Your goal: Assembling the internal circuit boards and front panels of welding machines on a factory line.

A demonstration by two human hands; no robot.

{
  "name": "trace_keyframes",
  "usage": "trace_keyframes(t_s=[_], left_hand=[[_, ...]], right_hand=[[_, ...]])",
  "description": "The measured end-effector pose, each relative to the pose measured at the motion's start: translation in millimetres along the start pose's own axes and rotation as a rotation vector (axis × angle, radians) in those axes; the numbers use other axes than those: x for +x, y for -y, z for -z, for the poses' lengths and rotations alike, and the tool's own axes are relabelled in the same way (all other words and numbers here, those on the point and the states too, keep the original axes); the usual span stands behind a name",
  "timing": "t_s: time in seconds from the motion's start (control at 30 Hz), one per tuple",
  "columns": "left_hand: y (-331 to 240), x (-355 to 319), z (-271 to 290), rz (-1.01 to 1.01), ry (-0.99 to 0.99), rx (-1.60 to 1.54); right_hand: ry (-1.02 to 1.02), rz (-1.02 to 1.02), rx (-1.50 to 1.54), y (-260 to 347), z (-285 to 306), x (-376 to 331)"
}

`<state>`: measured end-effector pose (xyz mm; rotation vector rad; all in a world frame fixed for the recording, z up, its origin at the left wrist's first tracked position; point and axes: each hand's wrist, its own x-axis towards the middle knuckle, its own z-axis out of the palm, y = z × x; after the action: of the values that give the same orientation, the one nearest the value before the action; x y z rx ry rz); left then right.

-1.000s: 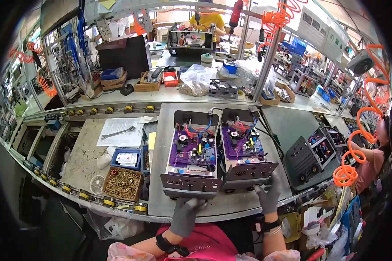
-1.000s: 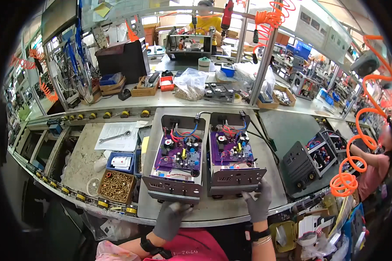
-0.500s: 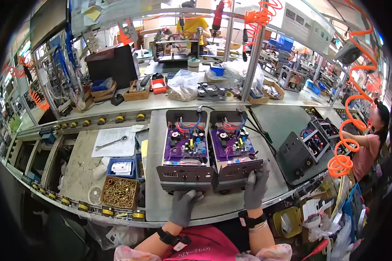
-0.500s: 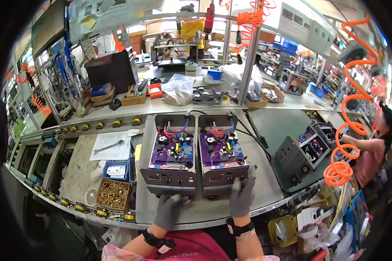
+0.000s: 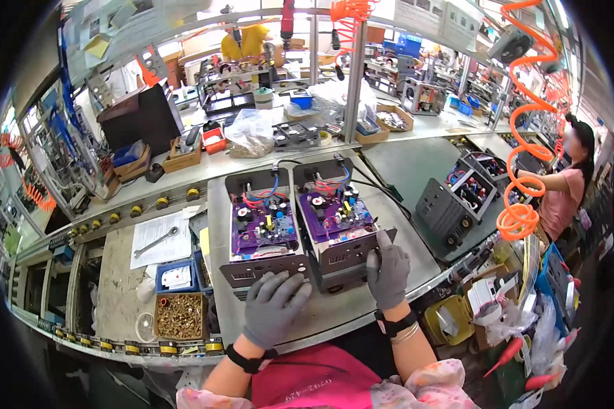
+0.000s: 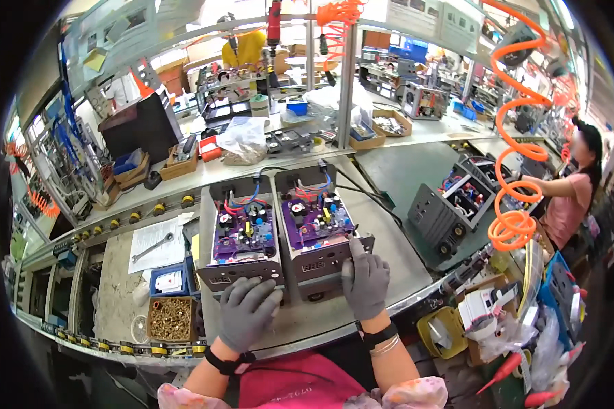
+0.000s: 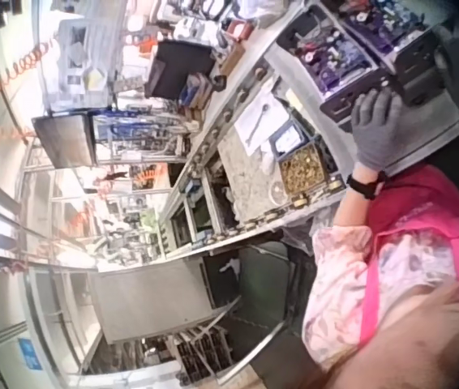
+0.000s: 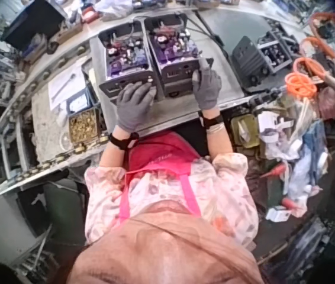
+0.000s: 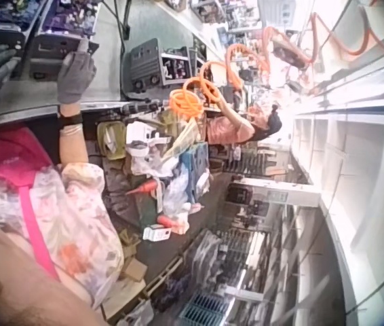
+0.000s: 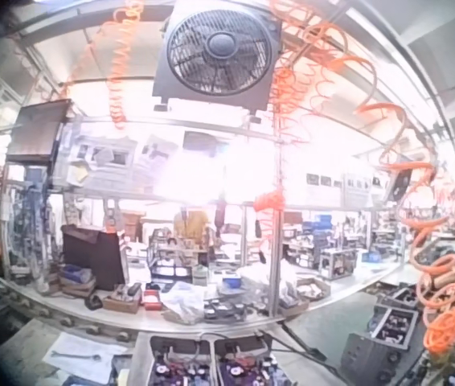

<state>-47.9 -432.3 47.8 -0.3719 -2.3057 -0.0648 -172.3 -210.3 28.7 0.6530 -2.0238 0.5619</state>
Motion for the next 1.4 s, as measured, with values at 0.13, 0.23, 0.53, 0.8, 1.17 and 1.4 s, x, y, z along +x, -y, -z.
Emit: trace_keyframes(t_s=[0.13,0.23,0.53,0.8,1.17,1.4], left_hand=[[22,9,-4,-0.208,0.081,0.063],[33,10,-5,-0.287,0.025,0.09],[42,18,-11,-0.316,-0.074,0.053],[39,16,-22,-0.218,-0.181,0.051],[63,-4,2,-0.312,-0.067,0.15],[64,-8,-5,-0.231,-0.148,0.102]], right_hand=[[-0.022,-0.137,0.153,-3,-2,1],[0.035,-0.002,0.088,-6,-1,2],[0.12,-0.168,0.199,15,3,2],[0.125,-0.082,0.192,21,3,6],[0.032,-0.632,-0.274,-146,175,-85],[0.565,-1.083,-0.629,-193,191,-101]])
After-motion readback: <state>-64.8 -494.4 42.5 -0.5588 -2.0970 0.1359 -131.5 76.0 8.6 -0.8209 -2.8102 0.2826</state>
